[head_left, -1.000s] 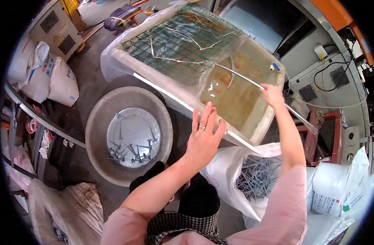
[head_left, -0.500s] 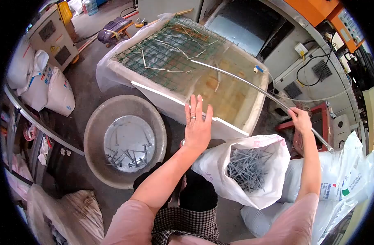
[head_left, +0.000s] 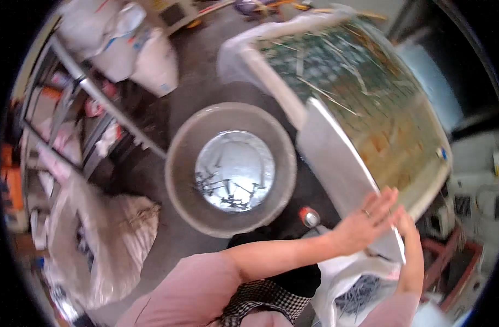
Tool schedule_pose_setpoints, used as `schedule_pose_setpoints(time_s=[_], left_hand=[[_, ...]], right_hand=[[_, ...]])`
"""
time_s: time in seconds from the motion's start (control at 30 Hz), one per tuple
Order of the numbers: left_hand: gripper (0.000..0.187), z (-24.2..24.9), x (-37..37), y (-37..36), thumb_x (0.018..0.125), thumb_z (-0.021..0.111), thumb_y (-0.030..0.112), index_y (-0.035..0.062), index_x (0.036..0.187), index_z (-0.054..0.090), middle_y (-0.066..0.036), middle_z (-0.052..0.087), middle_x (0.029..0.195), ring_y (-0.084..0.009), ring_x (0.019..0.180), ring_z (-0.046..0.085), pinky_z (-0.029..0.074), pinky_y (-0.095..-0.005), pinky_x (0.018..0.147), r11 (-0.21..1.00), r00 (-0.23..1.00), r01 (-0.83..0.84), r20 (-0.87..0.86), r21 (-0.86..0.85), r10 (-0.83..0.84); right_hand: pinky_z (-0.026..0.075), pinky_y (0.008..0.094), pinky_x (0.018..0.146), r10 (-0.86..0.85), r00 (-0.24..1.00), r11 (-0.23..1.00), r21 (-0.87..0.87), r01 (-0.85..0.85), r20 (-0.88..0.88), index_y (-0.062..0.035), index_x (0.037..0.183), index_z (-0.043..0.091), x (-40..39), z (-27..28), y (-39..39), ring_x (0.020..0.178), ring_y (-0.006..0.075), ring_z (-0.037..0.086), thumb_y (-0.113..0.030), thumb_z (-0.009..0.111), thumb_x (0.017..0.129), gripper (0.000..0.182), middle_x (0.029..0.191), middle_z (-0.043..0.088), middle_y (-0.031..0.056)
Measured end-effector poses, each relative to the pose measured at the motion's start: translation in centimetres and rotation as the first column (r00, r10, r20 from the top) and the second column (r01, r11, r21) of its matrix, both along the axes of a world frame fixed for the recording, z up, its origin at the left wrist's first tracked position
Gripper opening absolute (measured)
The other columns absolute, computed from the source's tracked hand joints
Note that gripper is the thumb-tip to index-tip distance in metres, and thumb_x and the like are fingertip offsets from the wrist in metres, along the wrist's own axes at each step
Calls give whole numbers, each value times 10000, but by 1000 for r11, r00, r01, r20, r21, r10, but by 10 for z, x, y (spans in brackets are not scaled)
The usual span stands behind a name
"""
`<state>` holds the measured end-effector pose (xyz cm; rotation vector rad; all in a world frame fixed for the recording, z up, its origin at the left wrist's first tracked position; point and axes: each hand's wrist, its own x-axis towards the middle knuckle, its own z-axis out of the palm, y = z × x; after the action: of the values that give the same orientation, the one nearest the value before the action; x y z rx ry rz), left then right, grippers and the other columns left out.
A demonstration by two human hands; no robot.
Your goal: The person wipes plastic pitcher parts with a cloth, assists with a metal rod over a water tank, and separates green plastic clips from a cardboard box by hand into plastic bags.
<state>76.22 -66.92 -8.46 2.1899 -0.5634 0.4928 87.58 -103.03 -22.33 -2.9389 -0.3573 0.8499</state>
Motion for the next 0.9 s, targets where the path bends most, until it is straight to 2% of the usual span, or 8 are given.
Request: schedule_pose_setpoints(time_s=[0.13,0.2,0.33,0.4,0.53,0.63,0.73,0.9], left_hand=[[669,10,10,5,791,460,107,47,1425,254,-235,190,1486,-353,1392,179,169,-448,1131,998,1000,0,-31,70,3],[681,28,-2,15,791,463,112,49,1431,236,-225,186,1490,-346,1395,171,173,-448,1132,996,998,-30,-54,86,34],[663,78,-32,54,788,468,112,25,1410,256,-220,274,1448,-347,1361,257,238,-457,1110,974,980,-28,-186,224,71],[443,76,-53,72,823,477,95,-27,1247,440,-206,437,1300,-365,1246,389,295,-434,1080,888,940,-202,-173,414,295],[327,154,-112,156,846,461,90,-74,1128,473,-260,480,1160,-423,1093,457,379,-451,958,786,466,-616,-782,49,414],[474,159,-204,220,730,638,56,-41,1177,512,-305,260,1399,-439,1325,240,266,-439,1091,762,557,-303,-543,572,629],[508,164,-290,260,727,682,83,-59,1182,504,-330,193,1429,-457,1365,134,200,-466,1116,685,326,-185,-614,704,719],[483,204,-354,252,767,672,182,-55,1154,508,-361,262,1384,-468,1358,129,171,-471,1123,642,131,-104,-630,760,766]], right_hand=[[446,382,890,-195,979,966,165,201,-50,-11,1221,529,-24,53,24,1026,314,565,-171,629,829,435,1138,562,191],[442,318,872,-319,898,877,264,400,-302,-5,1258,508,-37,104,45,985,218,584,-178,590,869,433,1087,593,132],[438,303,884,-396,750,477,579,661,-530,-16,1334,453,-73,204,133,1021,192,570,-163,515,908,455,1160,575,111],[381,347,984,-198,928,689,629,360,-315,-3,1354,410,-91,233,190,1183,260,475,-246,592,848,590,1294,494,175],[345,418,1021,101,994,922,379,-77,-44,-16,1412,272,-123,263,273,1230,397,409,-333,726,744,868,1353,400,236],[407,457,943,57,998,968,243,-55,-3,-60,1394,315,-119,225,284,1120,419,495,-243,654,798,710,1265,479,250],[461,509,809,167,986,977,134,-166,6,-110,1280,431,-114,213,265,930,424,587,-34,456,815,472,1042,605,240],[445,500,840,127,990,983,143,-118,-56,-109,1235,469,-69,232,245,999,413,566,-36,402,843,405,1072,596,238]])
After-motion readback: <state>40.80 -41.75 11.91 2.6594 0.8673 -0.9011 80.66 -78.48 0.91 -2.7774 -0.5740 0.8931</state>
